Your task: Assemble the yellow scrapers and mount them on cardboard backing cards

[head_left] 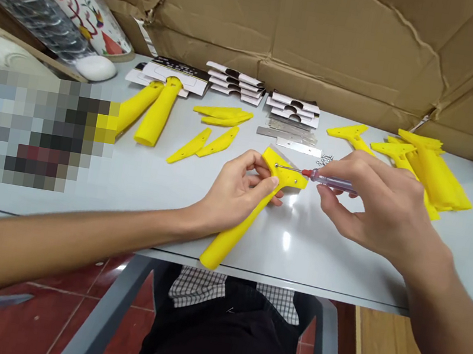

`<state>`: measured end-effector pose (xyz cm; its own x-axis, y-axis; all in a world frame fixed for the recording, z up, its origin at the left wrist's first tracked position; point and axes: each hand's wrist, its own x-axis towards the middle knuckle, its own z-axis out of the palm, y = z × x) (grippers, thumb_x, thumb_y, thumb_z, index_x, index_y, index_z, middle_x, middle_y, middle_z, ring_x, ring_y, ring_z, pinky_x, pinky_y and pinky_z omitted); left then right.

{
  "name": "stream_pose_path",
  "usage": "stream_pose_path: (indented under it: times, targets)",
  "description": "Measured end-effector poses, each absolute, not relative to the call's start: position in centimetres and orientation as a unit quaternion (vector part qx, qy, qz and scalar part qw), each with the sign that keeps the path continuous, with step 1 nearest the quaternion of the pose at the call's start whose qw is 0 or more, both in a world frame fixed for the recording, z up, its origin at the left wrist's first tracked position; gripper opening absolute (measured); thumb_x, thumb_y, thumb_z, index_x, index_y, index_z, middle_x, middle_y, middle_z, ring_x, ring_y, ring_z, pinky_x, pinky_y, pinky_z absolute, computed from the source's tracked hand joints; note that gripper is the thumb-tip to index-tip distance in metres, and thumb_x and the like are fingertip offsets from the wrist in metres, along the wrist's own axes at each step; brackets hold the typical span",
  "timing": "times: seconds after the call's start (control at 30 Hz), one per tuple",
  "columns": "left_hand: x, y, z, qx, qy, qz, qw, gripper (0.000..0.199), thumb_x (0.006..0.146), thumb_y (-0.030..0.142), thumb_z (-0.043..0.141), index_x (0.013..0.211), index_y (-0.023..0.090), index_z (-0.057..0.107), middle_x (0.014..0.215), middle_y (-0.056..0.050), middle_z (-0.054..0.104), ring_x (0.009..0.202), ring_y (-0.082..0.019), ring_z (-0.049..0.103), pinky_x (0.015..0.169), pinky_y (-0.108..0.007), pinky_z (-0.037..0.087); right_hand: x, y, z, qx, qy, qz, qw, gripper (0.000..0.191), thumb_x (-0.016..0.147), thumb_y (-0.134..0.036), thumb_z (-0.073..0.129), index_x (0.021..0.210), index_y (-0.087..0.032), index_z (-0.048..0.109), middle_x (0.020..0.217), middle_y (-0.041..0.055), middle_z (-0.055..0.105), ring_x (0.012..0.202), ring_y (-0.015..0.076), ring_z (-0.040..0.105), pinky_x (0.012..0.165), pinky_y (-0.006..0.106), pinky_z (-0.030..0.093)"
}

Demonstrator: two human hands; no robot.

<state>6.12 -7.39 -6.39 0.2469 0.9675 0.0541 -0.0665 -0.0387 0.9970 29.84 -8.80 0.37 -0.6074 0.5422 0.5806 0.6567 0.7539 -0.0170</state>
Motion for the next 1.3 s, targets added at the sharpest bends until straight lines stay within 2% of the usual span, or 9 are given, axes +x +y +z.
stream_pose_path:
  times: [0.13,0.23,0.43,0.57,0.77,0.9,1.03,1.13,1.3]
  targets:
    - [6.1,-7.5,-6.2,0.557,0.406,0.462,0.558,0.017,0.099,0.011,0.069,0.092,0.019,0.055,0.091,0.000,0.068,0.072,-0.015,0.082,0.069,-0.028,0.071,29.7,-9.0,0.5,-0.339,-0.887,-0.116,0.291,0.007,0.103,-0.016,0.063,0.103,-0.022,0.067,0.092,0.0006,0.079,0.069,0.0153,0.072,0.057,0.030,0.045]
    - [6.2,-7.5,-6.2,0.559,0.407,0.460,0.557,0.019,0.099,0.011,0.069,0.092,0.019,0.054,0.091,0.000,0.069,0.072,-0.016,0.082,0.069,-0.029,0.071,29.7,-9.1,0.6,-0.332,-0.891,-0.127,0.284,0.010,0.105,-0.015,0.062,0.100,-0.022,0.067,0.093,0.0018,0.078,0.076,0.0167,0.073,0.061,0.031,0.048]
    - [6.2,-7.5,-6.1,0.558,0.411,0.459,0.556,0.019,0.098,0.012,0.071,0.092,0.019,0.055,0.091,0.001,0.067,0.073,-0.016,0.082,0.069,-0.030,0.071,30.0,-8.6,0.0,-0.300,-0.893,-0.110,0.318,0.018,0.104,-0.012,0.065,0.117,-0.026,0.066,0.108,0.0038,0.078,0.092,0.0194,0.076,0.070,0.032,0.056]
    - [6.2,-7.6,-6.1,0.558,0.412,0.458,0.556,0.019,0.097,0.014,0.071,0.091,0.020,0.055,0.090,0.001,0.065,0.073,-0.016,0.081,0.070,-0.031,0.071,29.8,-8.3,-0.2,-0.293,-0.879,-0.093,0.364,0.020,0.103,-0.013,0.068,0.115,-0.027,0.063,0.104,0.0002,0.078,0.087,0.0169,0.075,0.072,0.030,0.058]
    - [6.2,-7.5,-6.3,0.558,0.413,0.452,0.561,0.020,0.096,0.021,0.073,0.093,0.021,0.054,0.092,-0.001,0.067,0.075,-0.017,0.080,0.071,-0.031,0.072,30.0,-9.1,0.2,-0.341,-0.878,-0.147,0.303,0.012,0.104,-0.033,0.069,0.112,-0.025,0.065,0.086,-0.0007,0.081,0.069,0.0186,0.075,0.060,0.034,0.048]
    - [6.2,-7.5,-6.3,0.564,0.411,0.451,0.556,0.020,0.096,0.021,0.073,0.093,0.021,0.054,0.093,-0.001,0.067,0.075,-0.017,0.080,0.071,-0.032,0.072,30.4,-9.7,0.3,-0.393,-0.873,-0.128,0.259,0.016,0.104,-0.025,0.063,0.118,-0.029,0.066,0.085,-0.0012,0.082,0.071,0.0228,0.077,0.063,0.036,0.049]
    - [6.1,-7.5,-6.2,0.560,0.413,0.449,0.560,0.020,0.097,0.021,0.073,0.092,0.021,0.053,0.091,-0.001,0.066,0.075,-0.017,0.080,0.072,-0.032,0.072,30.5,-9.7,0.4,-0.387,-0.879,-0.128,0.246,0.014,0.104,-0.021,0.063,0.116,-0.028,0.065,0.088,-0.0008,0.083,0.069,0.0211,0.075,0.064,0.035,0.049]
    - [6.1,-7.5,-6.2,0.557,0.417,0.444,0.565,0.020,0.097,0.021,0.073,0.093,0.021,0.053,0.093,-0.002,0.068,0.078,-0.017,0.081,0.074,-0.033,0.072,30.4,-9.3,0.3,-0.384,-0.871,-0.164,0.258,0.006,0.106,-0.028,0.066,0.111,-0.025,0.068,0.075,-0.0024,0.078,0.058,0.0188,0.069,0.056,0.035,0.041]
    - [6.1,-7.4,-6.3,0.560,0.414,0.448,0.561,0.019,0.098,0.021,0.073,0.093,0.021,0.054,0.094,-0.003,0.069,0.075,-0.017,0.080,0.072,-0.033,0.072,30.3,-9.1,0.2,-0.360,-0.866,-0.180,0.298,0.018,0.105,-0.041,0.067,0.102,-0.023,0.068,0.059,-0.0046,0.069,0.049,0.0174,0.063,0.051,0.034,0.036]
